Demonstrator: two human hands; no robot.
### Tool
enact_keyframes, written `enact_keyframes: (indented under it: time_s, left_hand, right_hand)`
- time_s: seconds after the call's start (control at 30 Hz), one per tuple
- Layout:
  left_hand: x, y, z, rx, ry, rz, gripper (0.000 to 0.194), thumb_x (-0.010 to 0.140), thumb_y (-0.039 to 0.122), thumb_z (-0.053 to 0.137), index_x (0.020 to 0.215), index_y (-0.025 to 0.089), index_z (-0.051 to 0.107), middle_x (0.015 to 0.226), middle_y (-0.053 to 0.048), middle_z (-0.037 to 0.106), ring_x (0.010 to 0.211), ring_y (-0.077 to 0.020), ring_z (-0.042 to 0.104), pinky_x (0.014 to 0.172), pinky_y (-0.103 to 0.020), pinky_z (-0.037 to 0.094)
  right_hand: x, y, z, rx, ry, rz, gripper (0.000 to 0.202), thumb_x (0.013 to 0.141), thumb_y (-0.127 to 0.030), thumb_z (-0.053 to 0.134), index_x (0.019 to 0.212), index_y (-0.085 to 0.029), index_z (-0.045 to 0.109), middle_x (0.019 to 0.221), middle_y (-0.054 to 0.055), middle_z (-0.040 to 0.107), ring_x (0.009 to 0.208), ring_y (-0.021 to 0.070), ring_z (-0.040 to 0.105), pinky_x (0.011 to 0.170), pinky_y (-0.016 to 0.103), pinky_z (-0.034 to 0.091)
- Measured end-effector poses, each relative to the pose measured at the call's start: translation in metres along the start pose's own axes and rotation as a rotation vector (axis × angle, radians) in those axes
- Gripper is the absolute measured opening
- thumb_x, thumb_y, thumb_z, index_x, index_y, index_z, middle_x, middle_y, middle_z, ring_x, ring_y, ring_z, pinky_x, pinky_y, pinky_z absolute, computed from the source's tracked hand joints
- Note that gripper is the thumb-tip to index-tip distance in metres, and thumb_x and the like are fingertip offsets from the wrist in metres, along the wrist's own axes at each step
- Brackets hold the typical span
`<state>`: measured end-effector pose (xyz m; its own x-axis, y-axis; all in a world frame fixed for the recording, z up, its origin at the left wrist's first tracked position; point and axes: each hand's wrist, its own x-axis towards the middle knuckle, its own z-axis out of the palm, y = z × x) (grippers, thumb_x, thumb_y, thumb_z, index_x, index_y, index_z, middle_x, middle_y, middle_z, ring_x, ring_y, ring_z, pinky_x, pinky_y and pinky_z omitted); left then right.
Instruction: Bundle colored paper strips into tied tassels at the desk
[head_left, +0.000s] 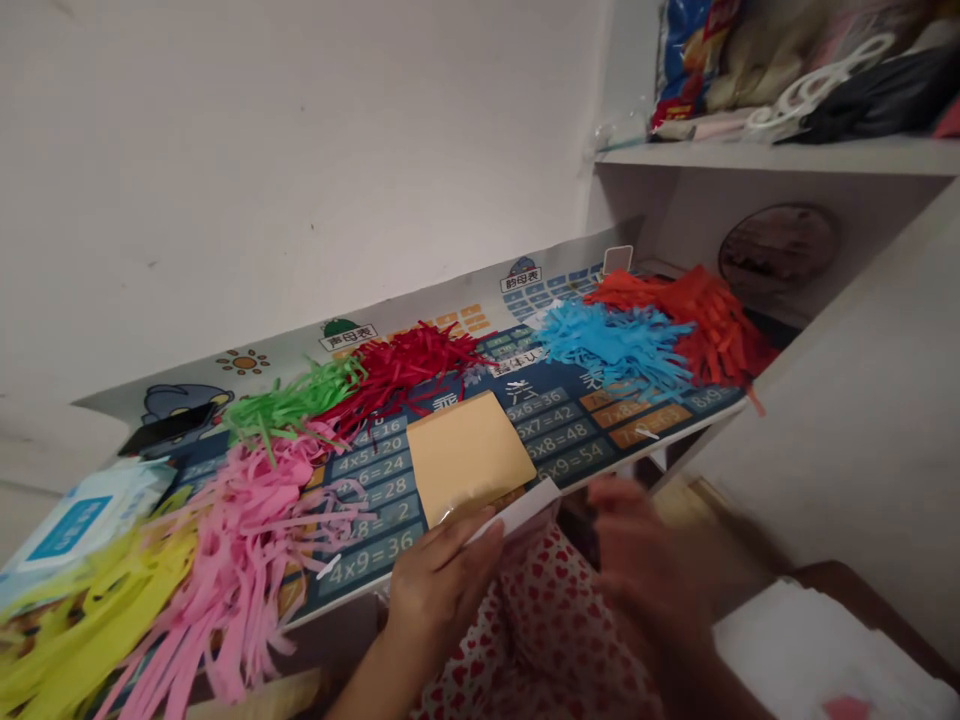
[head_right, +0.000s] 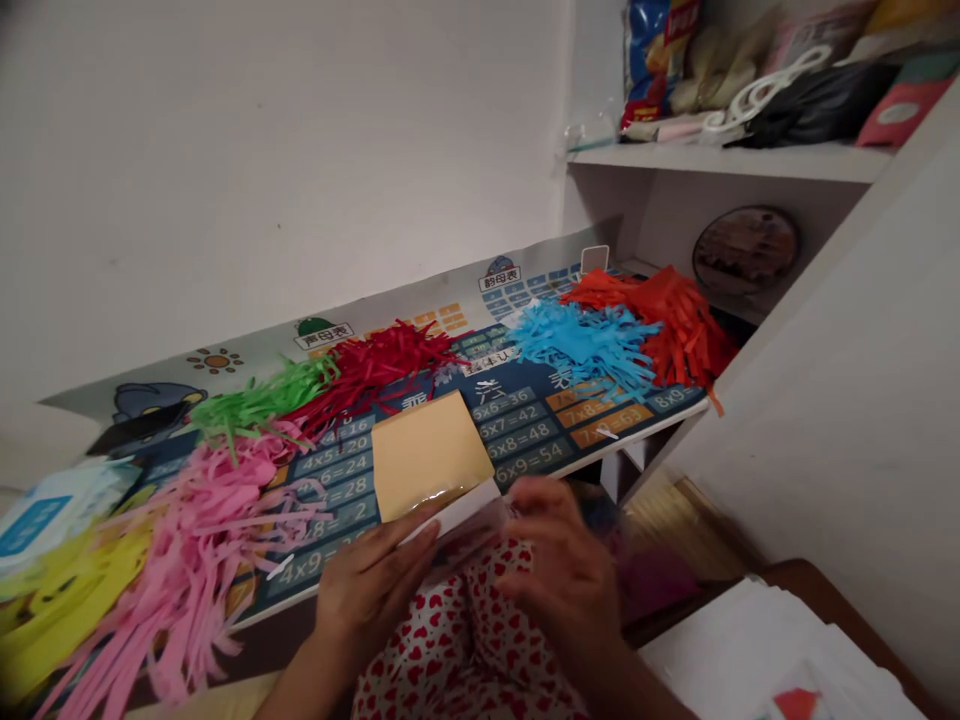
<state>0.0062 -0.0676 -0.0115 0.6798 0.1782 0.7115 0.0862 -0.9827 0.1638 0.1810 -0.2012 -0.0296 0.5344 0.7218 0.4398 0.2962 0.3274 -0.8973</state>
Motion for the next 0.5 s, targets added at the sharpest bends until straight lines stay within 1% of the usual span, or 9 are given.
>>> enact_keyframes:
  time_s: [0.07, 0.1, 0.13, 0.17, 0.2, 0.27, 0.4, 0.5]
  left_hand:
    - [0.0, 0.0, 0.0, 0.007, -0.004, -0.019, 0.025, 0.088, 0.013, 0.061, 0.112, 0.016, 0.066, 0.108, -0.01, 0.073, 0.099, -0.0176, 0.07, 0.085, -0.025, 0.058]
    - [0.001, 0.001, 0.0, 0.009, -0.005, -0.024, 0.024, 0.088, 0.012, 0.061, 0.112, 0.015, 0.066, 0.107, -0.011, 0.073, 0.099, -0.0178, 0.07, 0.085, -0.026, 0.057]
    - [0.001, 0.002, 0.0, 0.011, -0.007, -0.025, 0.025, 0.088, 0.011, 0.061, 0.112, 0.015, 0.066, 0.107, -0.011, 0.073, 0.099, -0.0179, 0.07, 0.086, -0.026, 0.057]
    - [0.001, 0.003, 0.0, 0.012, -0.011, -0.023, 0.025, 0.088, 0.011, 0.062, 0.112, 0.014, 0.066, 0.107, -0.012, 0.073, 0.099, -0.018, 0.07, 0.086, -0.026, 0.057]
    - [0.0, 0.005, 0.0, 0.015, -0.016, -0.024, 0.026, 0.087, 0.011, 0.062, 0.113, 0.014, 0.065, 0.108, -0.012, 0.073, 0.099, -0.018, 0.07, 0.086, -0.026, 0.057]
    - [-0.001, 0.007, 0.0, 0.016, -0.023, -0.029, 0.028, 0.087, 0.009, 0.062, 0.114, 0.013, 0.065, 0.11, -0.013, 0.072, 0.1, -0.0184, 0.069, 0.086, -0.027, 0.057]
    - [-0.005, 0.009, 0.0, 0.008, -0.008, -0.046, 0.029, 0.086, 0.008, 0.063, 0.114, 0.013, 0.065, 0.111, -0.013, 0.071, 0.103, -0.0188, 0.068, 0.087, -0.028, 0.056]
    - [-0.005, 0.01, -0.001, 0.004, -0.03, -0.057, 0.032, 0.086, 0.007, 0.061, 0.116, 0.013, 0.064, 0.112, -0.014, 0.07, 0.105, -0.0192, 0.067, 0.088, -0.029, 0.056]
  right_hand:
    - [-0.013, -0.002, 0.027, 0.49, 0.083, 0.261, 0.022, 0.076, -0.048, 0.074, 0.082, -0.028, 0.071, 0.089, 0.004, 0.067, 0.087, 0.0222, 0.062, 0.08, 0.036, 0.052]
    - [-0.017, -0.002, 0.041, 0.676, 0.124, 0.396, 0.018, 0.071, -0.042, 0.079, 0.075, -0.026, 0.071, 0.078, 0.002, 0.067, 0.076, 0.0187, 0.061, 0.074, 0.032, 0.052]
    - [-0.019, -0.001, 0.053, 0.786, 0.142, 0.506, 0.017, 0.067, -0.036, 0.082, 0.071, -0.024, 0.071, 0.07, 0.0, 0.066, 0.068, 0.0157, 0.059, 0.069, 0.028, 0.05]
    - [-0.019, 0.001, 0.063, 0.846, 0.169, 0.581, 0.017, 0.064, -0.032, 0.084, 0.068, -0.022, 0.071, 0.065, -0.001, 0.065, 0.063, 0.0135, 0.057, 0.065, 0.025, 0.048]
    - [-0.018, 0.003, 0.071, 0.878, 0.201, 0.622, 0.017, 0.062, -0.029, 0.084, 0.066, -0.02, 0.071, 0.063, -0.001, 0.065, 0.061, 0.0122, 0.055, 0.064, 0.024, 0.047]
    - [-0.016, 0.006, 0.079, 0.909, 0.247, 0.639, 0.016, 0.062, -0.028, 0.084, 0.066, -0.019, 0.071, 0.062, -0.001, 0.065, 0.06, 0.0113, 0.055, 0.063, 0.022, 0.046]
    - [-0.016, 0.008, 0.081, 0.971, 0.266, 0.668, 0.016, 0.063, -0.028, 0.084, 0.067, -0.019, 0.071, 0.065, -0.002, 0.066, 0.062, 0.0108, 0.057, 0.064, 0.022, 0.047]
    - [-0.018, 0.005, 0.081, 0.974, 0.274, 0.689, 0.018, 0.062, -0.028, 0.084, 0.067, -0.018, 0.07, 0.064, -0.002, 0.066, 0.061, 0.0108, 0.057, 0.063, 0.022, 0.047]
